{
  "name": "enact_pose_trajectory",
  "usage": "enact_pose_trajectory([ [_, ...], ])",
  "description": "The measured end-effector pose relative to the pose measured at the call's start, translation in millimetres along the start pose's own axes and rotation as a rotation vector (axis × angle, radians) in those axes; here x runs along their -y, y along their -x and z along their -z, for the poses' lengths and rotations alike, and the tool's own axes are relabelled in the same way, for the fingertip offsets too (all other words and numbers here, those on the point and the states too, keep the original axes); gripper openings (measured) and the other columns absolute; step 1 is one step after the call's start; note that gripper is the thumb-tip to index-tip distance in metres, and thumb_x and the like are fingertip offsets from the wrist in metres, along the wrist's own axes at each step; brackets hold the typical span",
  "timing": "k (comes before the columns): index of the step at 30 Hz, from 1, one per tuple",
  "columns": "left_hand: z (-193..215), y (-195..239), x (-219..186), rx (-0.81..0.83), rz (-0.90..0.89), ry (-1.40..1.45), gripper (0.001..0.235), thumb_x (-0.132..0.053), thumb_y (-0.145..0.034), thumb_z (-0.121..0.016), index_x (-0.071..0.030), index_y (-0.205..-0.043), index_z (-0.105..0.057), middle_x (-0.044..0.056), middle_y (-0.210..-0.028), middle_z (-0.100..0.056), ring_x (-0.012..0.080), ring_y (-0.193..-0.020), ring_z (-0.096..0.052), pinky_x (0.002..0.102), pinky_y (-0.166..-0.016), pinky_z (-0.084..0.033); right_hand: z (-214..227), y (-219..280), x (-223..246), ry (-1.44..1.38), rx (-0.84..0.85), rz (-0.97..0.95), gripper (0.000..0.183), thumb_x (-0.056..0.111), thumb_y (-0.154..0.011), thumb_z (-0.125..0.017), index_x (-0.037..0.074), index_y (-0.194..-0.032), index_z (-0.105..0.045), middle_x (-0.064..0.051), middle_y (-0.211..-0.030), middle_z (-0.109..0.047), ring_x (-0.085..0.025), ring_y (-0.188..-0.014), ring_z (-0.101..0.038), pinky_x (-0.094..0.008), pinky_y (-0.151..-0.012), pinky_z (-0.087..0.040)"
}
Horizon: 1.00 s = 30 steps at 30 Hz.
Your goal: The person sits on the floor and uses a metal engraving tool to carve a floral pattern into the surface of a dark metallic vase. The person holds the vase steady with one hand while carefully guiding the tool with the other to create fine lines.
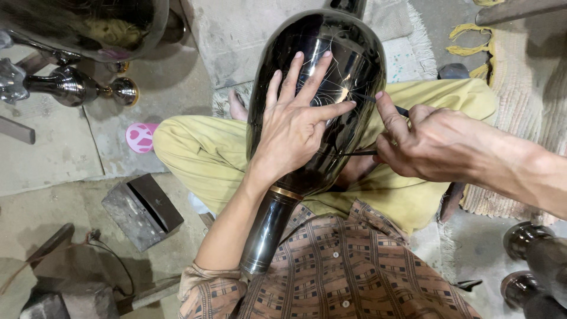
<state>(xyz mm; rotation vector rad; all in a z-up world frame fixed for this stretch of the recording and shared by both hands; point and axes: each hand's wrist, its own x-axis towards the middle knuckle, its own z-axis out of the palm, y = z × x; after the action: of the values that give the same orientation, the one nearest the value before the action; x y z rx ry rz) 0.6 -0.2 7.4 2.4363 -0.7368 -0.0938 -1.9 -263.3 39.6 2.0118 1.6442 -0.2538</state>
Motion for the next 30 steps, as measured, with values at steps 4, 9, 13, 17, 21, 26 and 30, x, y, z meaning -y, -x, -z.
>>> enact_pose_trajectory([
  [4,-1.1,0.4,0.9,0.005,0.003,0.008,0.047,-0.009,-0.089,-0.062,-0.034,-0.124,-0.079,0.008,-0.169,-0.028,0.0395,-0.159,-0.019,0.061,-0.128,-0.014,-3.7,0.2,1.6,-0.017,0.033,-0.024,0.028,0.017,-0.108,-0.037,0.003,-0.111,-0.061,-0.053,-0.145,-0.045,-0.015,-0.053,-0.06,-0.026,-0.03,-0.052],
  [9,-2.1,0.2,0.5,-0.001,-0.003,-0.01,0.045,-0.01,-0.09,-0.061,-0.035,-0.123,-0.079,0.007,-0.169,-0.027,0.039,-0.159,-0.018,0.062,-0.128,-0.013,0.6,1.7,-0.8,0.018,0.081,0.026,0.036,0.015,-0.102,-0.039,0.005,-0.133,-0.054,-0.051,-0.143,-0.042,-0.018,-0.055,-0.063,-0.027,-0.036,-0.056],
  [13,-1.5,0.9,1.9,0.019,0.01,0.007,0.048,-0.01,-0.089,-0.059,-0.034,-0.125,-0.078,0.008,-0.169,-0.027,0.0398,-0.158,-0.018,0.061,-0.127,-0.014,7.4,3.4,-2.0,0.033,0.146,0.053,0.044,0.008,-0.098,-0.045,0.007,-0.142,-0.049,-0.049,-0.144,-0.038,-0.021,-0.064,-0.065,-0.029,-0.042,-0.059],
  [17,-3.5,2.3,3.2,-0.015,0.022,0.032,0.046,-0.01,-0.093,-0.057,-0.031,-0.131,-0.074,0.007,-0.169,-0.029,0.0389,-0.159,-0.019,0.06,-0.129,-0.014,10.6,5.8,0.1,-0.006,0.073,-0.076,0.049,0.004,-0.089,-0.052,0.018,-0.136,-0.051,-0.039,-0.15,-0.042,-0.021,-0.07,-0.068,-0.025,-0.041,-0.058],
  [21,-3.5,4.8,11.3,-0.032,0.074,0.131,0.052,-0.008,-0.092,-0.055,-0.019,-0.142,-0.063,0.009,-0.168,-0.034,0.0375,-0.158,-0.023,0.059,-0.13,-0.014,2.0,17.8,13.8,-0.385,-0.348,-0.42,0.019,0.024,-0.089,-0.067,0.011,-0.102,-0.07,-0.03,-0.143,-0.061,-0.021,-0.059,-0.066,-0.026,-0.031,-0.047],
  [26,-3.7,14.9,19.9,-0.219,0.152,0.411,0.054,-0.003,-0.09,-0.048,-0.012,-0.143,-0.058,0.01,-0.164,-0.045,0.0345,-0.16,-0.035,0.052,-0.135,-0.022,-50.4,51.6,66.6,-0.474,-0.618,-1.131,0.019,0.02,-0.095,-0.076,0.005,-0.084,-0.076,-0.019,-0.133,-0.076,-0.022,-0.074,-0.072,-0.031,-0.06,-0.055],
  [30,-3.1,36.0,25.0,-0.35,0.36,0.402,0.051,-0.001,-0.081,-0.047,-0.008,-0.128,-0.067,0.011,-0.151,-0.058,0.032,-0.146,-0.05,0.064,-0.124,0.011,-138.6,71.6,137.2,-0.556,-0.787,-1.565,0.016,0.005,-0.103,-0.069,0.004,-0.112,-0.082,-0.021,-0.138,-0.072,-0.025,-0.096,-0.076,-0.033,-0.082,-0.06],
])
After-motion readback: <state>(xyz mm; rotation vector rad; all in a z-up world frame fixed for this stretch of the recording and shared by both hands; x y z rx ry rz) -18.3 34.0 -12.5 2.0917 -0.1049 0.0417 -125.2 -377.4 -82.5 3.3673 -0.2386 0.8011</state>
